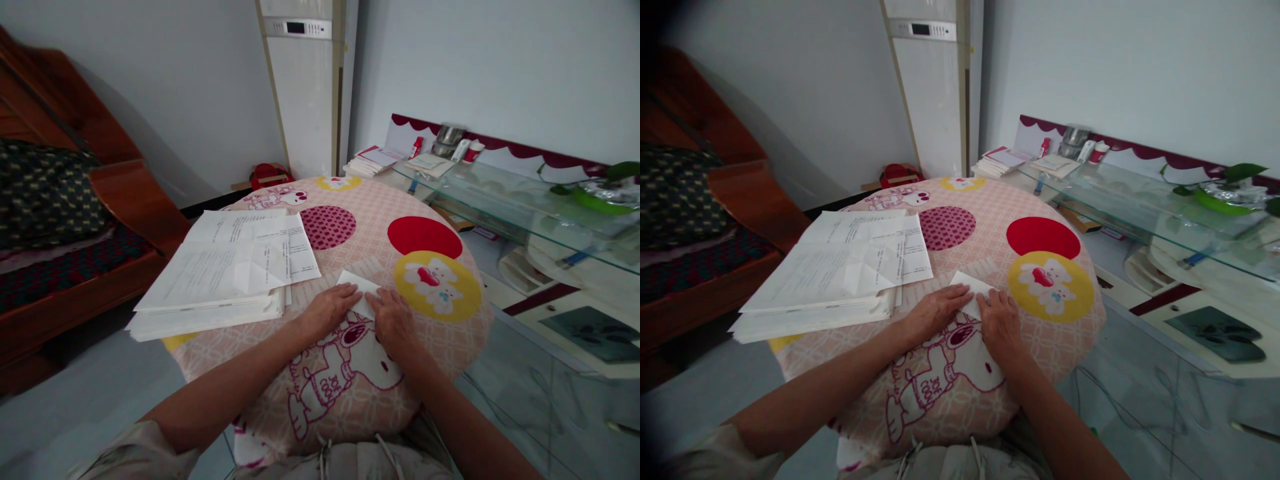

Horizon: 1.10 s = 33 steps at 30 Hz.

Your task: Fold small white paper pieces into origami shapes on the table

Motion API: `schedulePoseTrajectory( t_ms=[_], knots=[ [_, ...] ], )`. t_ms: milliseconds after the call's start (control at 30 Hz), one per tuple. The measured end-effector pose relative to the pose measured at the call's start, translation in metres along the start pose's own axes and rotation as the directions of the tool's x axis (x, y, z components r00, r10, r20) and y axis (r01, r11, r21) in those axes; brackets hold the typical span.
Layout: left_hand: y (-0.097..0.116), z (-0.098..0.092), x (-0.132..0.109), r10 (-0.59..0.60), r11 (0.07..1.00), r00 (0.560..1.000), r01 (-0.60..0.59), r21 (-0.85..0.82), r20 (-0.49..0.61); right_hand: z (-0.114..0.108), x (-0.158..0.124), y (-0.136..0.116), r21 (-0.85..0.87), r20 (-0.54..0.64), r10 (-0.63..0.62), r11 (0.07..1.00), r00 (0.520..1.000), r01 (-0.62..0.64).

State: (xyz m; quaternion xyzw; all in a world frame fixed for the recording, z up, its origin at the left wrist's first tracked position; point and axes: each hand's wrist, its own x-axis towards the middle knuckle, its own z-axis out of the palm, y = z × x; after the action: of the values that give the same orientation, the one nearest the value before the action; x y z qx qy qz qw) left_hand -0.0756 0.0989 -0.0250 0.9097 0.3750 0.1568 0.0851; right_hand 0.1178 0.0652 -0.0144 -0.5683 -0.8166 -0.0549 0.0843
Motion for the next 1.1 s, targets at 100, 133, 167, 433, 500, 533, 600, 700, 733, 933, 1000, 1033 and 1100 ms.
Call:
schedulePoseTrajectory(
  t_ms=[100,133,167,433,500,533,600,700,733,933,1000,1033,1100],
  knots=[
    [-0.006,0.005,-0.001,0.004,1.000,1.000,-0.004,-0.008,-0.018,0.000,0.000,0.001,-0.002,0.008,0.001,1.000,1.000,-0.001],
    [-0.008,0.006,-0.001,0.005,1.000,1.000,-0.006,-0.005,-0.021,0.000,0.000,0.002,-0.001,0.011,0.001,1.000,1.000,-0.001],
    [-0.009,0.007,-0.001,0.013,1.000,1.000,-0.013,0.000,-0.018,0.000,-0.001,0.003,0.000,0.014,0.001,1.000,1.000,-0.001],
    [-0.014,-0.003,-0.006,0.132,0.991,0.987,-0.129,-0.036,0.089,0.003,-0.002,0.009,0.021,-0.001,-0.041,0.999,0.999,0.041],
    [-0.014,-0.005,-0.007,0.136,0.990,0.986,-0.131,-0.050,0.099,0.005,-0.002,0.010,0.035,-0.018,-0.037,0.999,0.999,0.038],
    [-0.014,-0.006,-0.007,0.138,0.990,0.985,-0.133,-0.053,0.104,0.006,-0.003,0.011,0.041,-0.030,-0.038,0.998,0.999,0.039],
    [-0.014,-0.006,-0.007,0.143,0.989,0.984,-0.138,-0.050,0.110,0.007,-0.004,0.011,0.044,-0.053,-0.051,0.998,0.997,0.053],
    [-0.014,-0.005,-0.006,0.157,0.987,0.982,-0.153,-0.041,0.108,0.006,-0.004,0.012,0.036,-0.061,-0.077,0.996,0.995,0.079],
    [-0.014,-0.005,-0.006,0.162,0.987,0.981,-0.158,-0.039,0.107,0.006,-0.004,0.012,0.037,-0.060,-0.083,0.996,0.995,0.085],
    [-0.013,-0.010,-0.007,0.173,0.985,0.972,-0.170,-0.033,0.158,-0.003,-0.010,0.013,0.135,-0.055,-0.204,0.968,0.977,0.210],
    [-0.013,-0.012,-0.007,0.175,0.985,0.969,-0.172,-0.033,0.175,-0.006,-0.014,0.015,0.173,-0.062,-0.254,0.950,0.965,0.261],
    [-0.013,-0.012,-0.007,0.178,0.984,0.968,-0.174,-0.035,0.179,-0.007,-0.015,0.017,0.185,-0.064,-0.277,0.941,0.959,0.284],
    [-0.012,-0.013,-0.008,0.182,0.983,0.966,-0.178,-0.039,0.183,-0.008,-0.016,0.019,0.196,-0.065,-0.316,0.926,0.947,0.322]
  ],
)
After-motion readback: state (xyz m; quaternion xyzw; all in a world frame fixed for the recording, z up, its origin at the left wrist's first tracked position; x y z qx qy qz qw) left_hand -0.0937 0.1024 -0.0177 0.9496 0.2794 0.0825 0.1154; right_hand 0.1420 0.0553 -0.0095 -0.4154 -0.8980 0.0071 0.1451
